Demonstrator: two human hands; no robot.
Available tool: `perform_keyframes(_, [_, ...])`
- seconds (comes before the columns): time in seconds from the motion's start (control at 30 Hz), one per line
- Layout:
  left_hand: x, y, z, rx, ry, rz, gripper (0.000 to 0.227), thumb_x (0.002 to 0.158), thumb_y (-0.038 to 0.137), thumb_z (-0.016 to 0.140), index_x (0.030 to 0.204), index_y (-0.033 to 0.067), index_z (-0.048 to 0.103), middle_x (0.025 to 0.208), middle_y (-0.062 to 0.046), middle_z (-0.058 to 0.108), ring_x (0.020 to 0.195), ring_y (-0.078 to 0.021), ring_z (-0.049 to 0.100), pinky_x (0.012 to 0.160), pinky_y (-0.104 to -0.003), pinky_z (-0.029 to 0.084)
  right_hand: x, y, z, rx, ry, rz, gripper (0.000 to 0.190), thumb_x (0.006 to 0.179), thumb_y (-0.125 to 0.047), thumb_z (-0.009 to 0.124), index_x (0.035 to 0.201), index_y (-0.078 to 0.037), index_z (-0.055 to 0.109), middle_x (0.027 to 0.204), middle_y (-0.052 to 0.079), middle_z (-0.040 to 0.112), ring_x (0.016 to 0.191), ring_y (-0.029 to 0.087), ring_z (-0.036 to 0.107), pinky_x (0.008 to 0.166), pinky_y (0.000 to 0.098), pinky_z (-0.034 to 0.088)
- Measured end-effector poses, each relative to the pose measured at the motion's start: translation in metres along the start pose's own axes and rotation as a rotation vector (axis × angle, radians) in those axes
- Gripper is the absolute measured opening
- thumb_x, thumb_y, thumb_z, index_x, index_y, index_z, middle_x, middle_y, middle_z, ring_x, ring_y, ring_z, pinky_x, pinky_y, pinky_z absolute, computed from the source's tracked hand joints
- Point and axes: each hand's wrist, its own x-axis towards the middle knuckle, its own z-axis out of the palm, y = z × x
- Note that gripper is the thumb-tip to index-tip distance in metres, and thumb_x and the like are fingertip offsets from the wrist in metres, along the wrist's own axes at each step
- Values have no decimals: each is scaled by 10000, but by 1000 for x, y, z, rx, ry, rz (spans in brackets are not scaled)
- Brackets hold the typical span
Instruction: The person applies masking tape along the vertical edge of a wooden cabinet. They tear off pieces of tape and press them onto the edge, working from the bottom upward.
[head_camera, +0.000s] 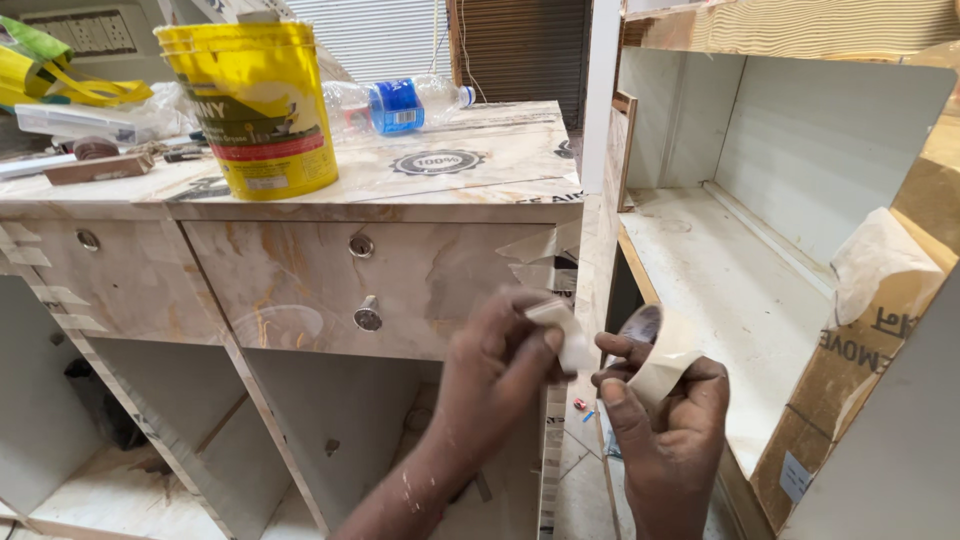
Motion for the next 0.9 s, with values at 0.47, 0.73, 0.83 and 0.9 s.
perform_keyframes(0.47, [-63, -10, -17, 150, -295, 103, 372, 996, 7, 542, 1362, -43, 586, 1082, -115, 606, 992, -161, 605, 844, -314, 532, -19, 31, -3, -58, 87, 208, 349, 857, 17, 734, 1130, 33, 517, 925, 130, 683, 824, 148, 689, 729, 273, 578])
perform_keyframes(0.73, [-68, -46, -16, -7, 35, -188, 210, 915, 75, 730, 1097, 4, 807, 966, -62, 731, 851, -117, 705, 733, -266, 606, -25, 52, -12, 37, -83, 356, 417, 825, -43, 776, 1165, 36, 549, 939, 171, 742, 881, 182, 727, 811, 325, 601])
perform_keyframes(0.83, [-70, -45, -14, 99, 88, -99, 211, 863, 22, 782, 1074, 11, 801, 956, -71, 738, 846, -125, 723, 708, -266, 603, -26, 56, -18, 67, -98, 426, 485, 809, -89, 775, 1218, 28, 543, 967, 192, 763, 922, 208, 749, 844, 341, 608])
perform_keyframes(0.9, [-70, -44, -12, 257, 150, 19, 274, 841, 9, 791, 1114, 14, 769, 966, -77, 742, 842, -135, 732, 716, -268, 598, -27, 59, -21, 44, -137, 372, 531, 799, -114, 776, 1250, 35, 538, 1006, 189, 773, 955, 210, 752, 864, 341, 603])
